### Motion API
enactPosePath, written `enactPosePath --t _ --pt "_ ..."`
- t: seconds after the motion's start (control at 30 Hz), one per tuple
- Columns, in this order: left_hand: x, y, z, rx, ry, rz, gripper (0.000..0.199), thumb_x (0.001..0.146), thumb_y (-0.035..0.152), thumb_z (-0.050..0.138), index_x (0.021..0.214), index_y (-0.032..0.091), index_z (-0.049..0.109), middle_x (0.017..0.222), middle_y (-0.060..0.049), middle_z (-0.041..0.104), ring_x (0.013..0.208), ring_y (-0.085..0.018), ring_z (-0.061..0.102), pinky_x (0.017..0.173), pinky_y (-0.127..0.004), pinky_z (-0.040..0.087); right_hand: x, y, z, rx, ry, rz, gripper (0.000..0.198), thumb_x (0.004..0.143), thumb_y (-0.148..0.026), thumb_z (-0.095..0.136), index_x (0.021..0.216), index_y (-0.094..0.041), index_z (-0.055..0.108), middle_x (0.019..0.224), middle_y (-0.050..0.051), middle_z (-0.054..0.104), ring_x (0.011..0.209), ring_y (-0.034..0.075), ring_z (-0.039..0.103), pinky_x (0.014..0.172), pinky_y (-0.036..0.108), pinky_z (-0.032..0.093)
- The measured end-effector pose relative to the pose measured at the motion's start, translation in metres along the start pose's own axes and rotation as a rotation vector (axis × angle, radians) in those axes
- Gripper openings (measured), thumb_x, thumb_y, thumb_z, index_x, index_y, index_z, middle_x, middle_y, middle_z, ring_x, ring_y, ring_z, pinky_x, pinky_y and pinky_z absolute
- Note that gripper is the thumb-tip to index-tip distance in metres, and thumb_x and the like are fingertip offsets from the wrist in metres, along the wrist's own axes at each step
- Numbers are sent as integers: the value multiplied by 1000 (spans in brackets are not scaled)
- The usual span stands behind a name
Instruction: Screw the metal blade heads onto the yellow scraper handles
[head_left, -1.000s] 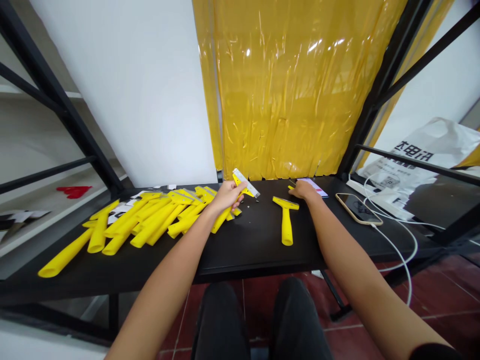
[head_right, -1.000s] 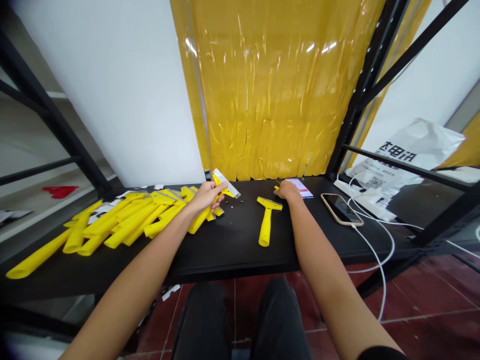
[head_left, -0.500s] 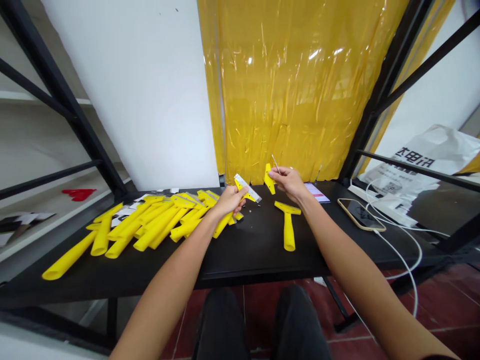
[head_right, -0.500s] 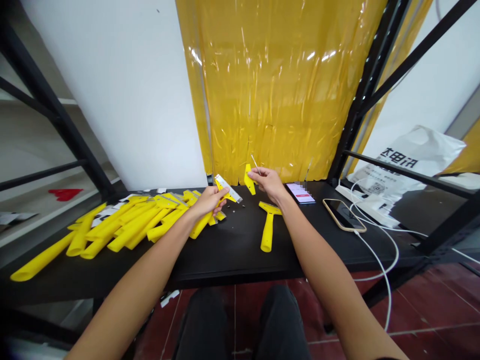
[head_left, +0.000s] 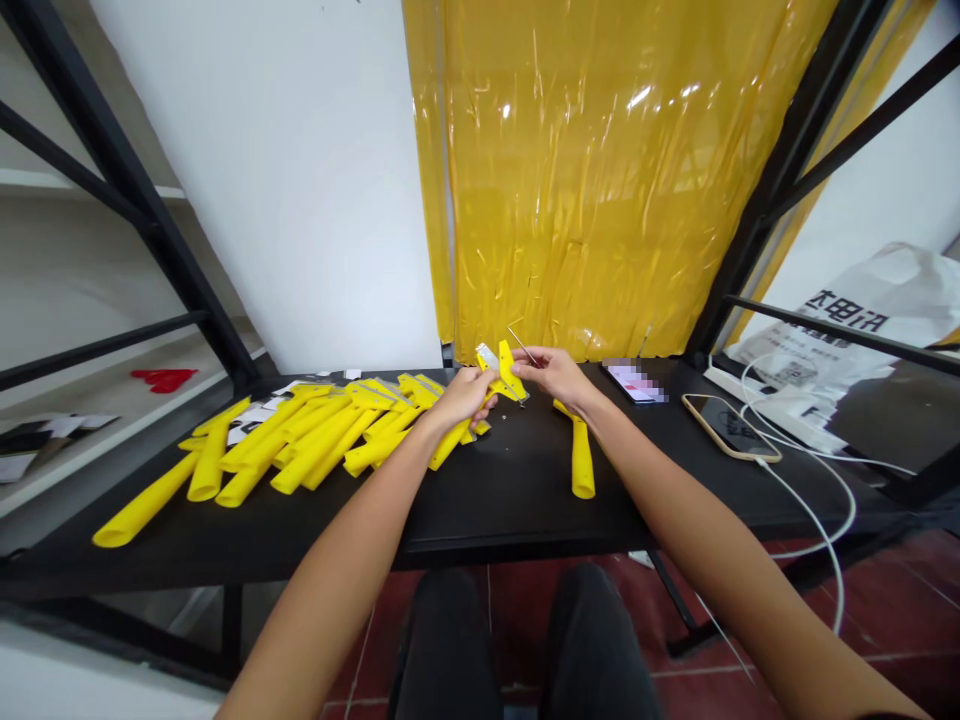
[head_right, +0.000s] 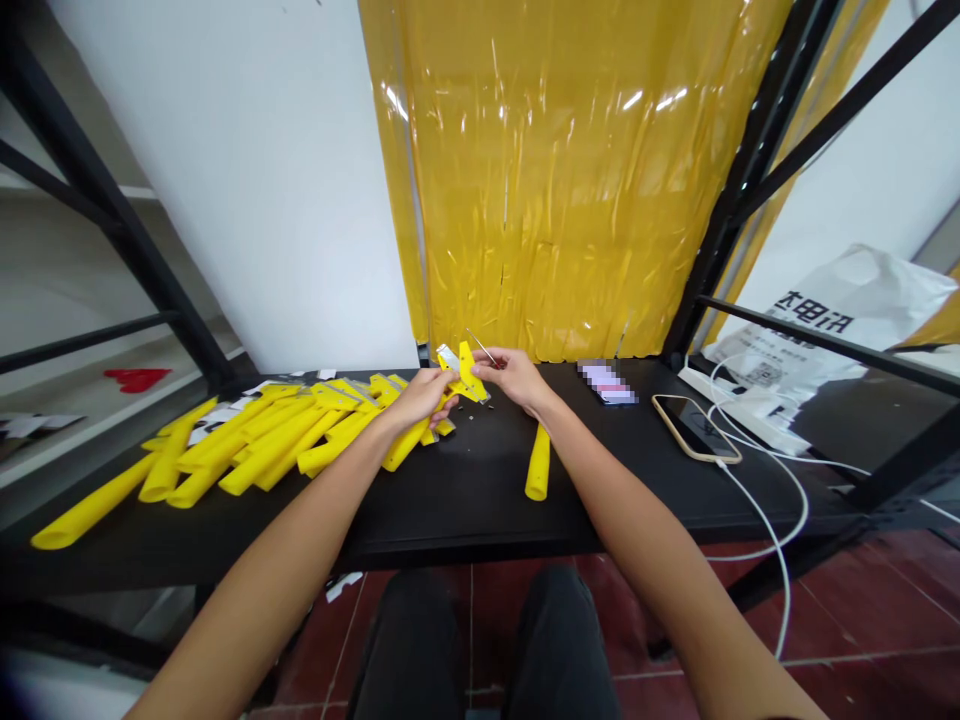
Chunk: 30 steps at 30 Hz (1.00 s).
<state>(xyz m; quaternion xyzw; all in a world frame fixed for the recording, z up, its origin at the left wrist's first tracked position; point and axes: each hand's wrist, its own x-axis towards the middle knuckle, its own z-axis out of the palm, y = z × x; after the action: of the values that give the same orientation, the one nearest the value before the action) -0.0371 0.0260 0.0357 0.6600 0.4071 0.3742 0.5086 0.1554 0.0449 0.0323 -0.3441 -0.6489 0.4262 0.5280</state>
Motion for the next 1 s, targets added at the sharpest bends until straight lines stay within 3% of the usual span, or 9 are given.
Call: enactPosePath --t 0.13,0.33,0.53,0.77,1.0 --pt "2 -2 -1 -9 26 -6 30 94 43 52 75 20 49 50 3 50 32 -8 39 33 -20 29 2 7 -1 -29 -34 -4 45 65 -41 85 103 -18 77 96 5 76 89 18 67 92 36 50" --pt "0 -1 -4 -89 -50 -16 35 96 45 40 77 19 53 51 1 51 31 -10 38 34 -23 31 1 13 4 -106 -83 -79 42 72 -44 81 107 -20 77 98 5 76 90 20 68 92 38 50" --pt "-4 1 -6 -100 -161 1 28 90 45 63 89 19 52 57 4 51 35 -8 40 35 -20 29 -1 12 4 -138 -115 -97 40 74 -46 78 105 -20 78 94 4 76 86 20 68 85 34 51" --pt "-4 -3 -11 -54 -249 -22 22 95 37 61 90 20 48 63 4 52 40 -6 44 39 -19 33 -1 12 2 -160 -102 -22 34 69 -46 81 88 -18 78 82 3 74 74 16 64 73 30 48" --pt "-6 -3 -16 -145 -273 -78 19 95 35 61 93 20 49 67 1 55 44 -7 47 42 -21 35 -5 10 12 -106 -98 5 40 69 -54 80 86 -19 77 83 3 73 73 15 62 72 29 46"
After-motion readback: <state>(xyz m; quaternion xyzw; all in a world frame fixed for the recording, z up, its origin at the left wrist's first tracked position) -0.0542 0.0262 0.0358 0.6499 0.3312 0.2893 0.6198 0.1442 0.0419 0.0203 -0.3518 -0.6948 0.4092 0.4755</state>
